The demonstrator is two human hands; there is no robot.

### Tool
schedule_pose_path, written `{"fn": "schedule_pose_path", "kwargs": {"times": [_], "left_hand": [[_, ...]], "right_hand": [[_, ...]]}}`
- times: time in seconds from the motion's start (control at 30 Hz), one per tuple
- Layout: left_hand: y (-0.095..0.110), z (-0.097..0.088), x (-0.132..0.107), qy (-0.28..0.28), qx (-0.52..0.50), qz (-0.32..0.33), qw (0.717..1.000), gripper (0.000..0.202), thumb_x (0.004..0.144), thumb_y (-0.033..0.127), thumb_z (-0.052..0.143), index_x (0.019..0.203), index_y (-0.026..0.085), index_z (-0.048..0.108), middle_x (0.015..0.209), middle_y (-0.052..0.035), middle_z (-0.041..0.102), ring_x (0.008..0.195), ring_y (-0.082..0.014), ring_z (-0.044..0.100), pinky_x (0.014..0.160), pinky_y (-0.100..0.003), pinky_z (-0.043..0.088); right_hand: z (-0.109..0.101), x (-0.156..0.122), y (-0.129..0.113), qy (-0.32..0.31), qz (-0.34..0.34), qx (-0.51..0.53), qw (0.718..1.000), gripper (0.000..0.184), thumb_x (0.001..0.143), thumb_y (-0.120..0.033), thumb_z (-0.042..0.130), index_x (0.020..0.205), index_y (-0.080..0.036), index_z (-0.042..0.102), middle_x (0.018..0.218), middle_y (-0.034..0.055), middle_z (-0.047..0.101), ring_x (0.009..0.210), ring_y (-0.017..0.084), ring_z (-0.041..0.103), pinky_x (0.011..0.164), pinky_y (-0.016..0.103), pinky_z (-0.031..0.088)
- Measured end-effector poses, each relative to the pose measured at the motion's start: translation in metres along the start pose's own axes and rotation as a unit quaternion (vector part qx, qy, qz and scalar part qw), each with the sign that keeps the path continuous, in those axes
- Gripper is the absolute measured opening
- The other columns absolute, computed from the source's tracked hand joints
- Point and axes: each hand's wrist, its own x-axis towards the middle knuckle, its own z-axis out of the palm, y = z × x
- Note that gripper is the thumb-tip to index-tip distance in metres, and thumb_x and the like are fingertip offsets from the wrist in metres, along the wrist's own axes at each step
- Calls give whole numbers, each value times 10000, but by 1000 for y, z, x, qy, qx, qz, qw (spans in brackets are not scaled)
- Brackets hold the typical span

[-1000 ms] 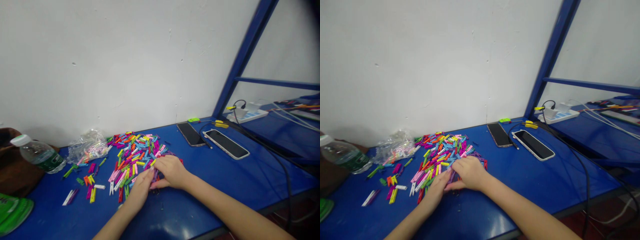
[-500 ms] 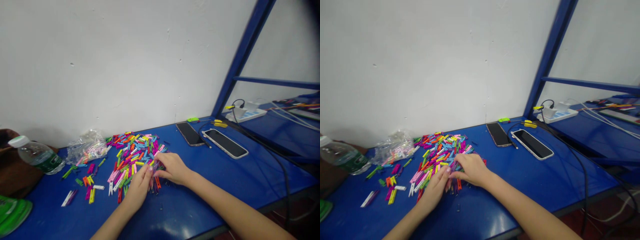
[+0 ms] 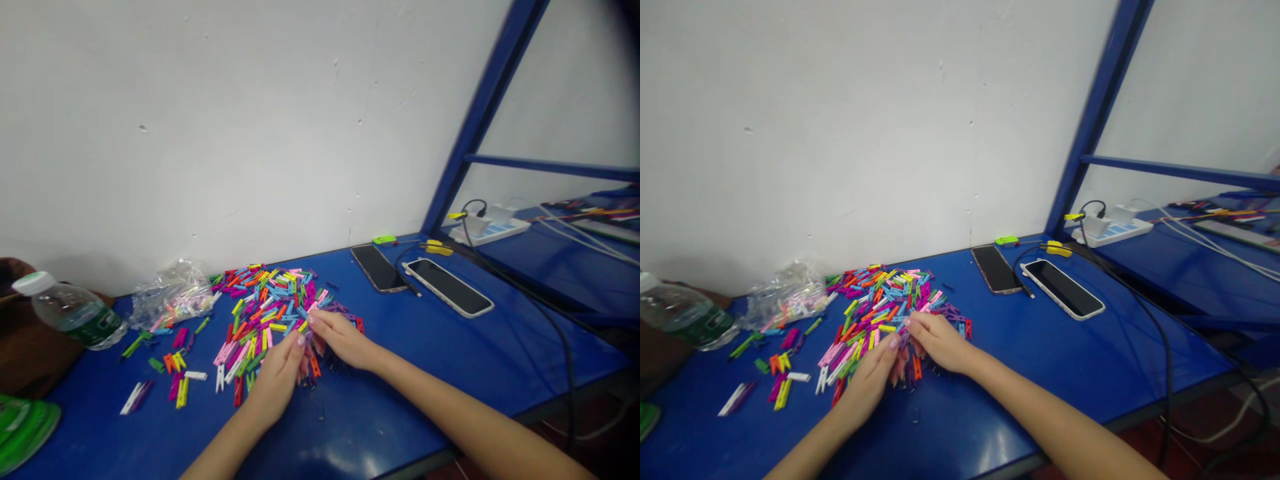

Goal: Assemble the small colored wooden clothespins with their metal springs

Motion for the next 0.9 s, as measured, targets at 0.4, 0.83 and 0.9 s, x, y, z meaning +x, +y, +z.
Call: {"fn": "schedule_pose_path", "kwargs": {"times": [0.4, 0.83, 0.9], "left_hand": [[0, 1, 3, -35, -115, -2, 993, 350, 809, 431, 359, 605, 163, 451, 498, 42, 445, 447, -88, 404, 451, -198, 333], [0, 0, 5, -44, -156, -16, 987, 372, 760, 501, 400, 644, 157, 483, 483, 37, 443, 435, -94, 393, 428, -200, 321], [1, 0, 5, -50, -163, -20, 985, 378, 751, 510, 406, 650, 156, 490, 482, 38, 441, 426, -93, 388, 421, -200, 317]], "right_hand": [[3, 2, 7, -51, 43, 196, 978, 420, 793, -556, 315, 659, -167, 397, 509, -39, 450, 430, 73, 416, 428, 183, 349], [2, 4, 6, -56, 52, 225, 971, 427, 763, -574, 359, 636, -168, 393, 480, -45, 457, 413, 75, 425, 422, 185, 352], [2, 4, 6, -56, 51, 229, 970, 419, 766, -568, 362, 641, -169, 392, 482, -46, 459, 412, 75, 426, 421, 185, 352]]}}
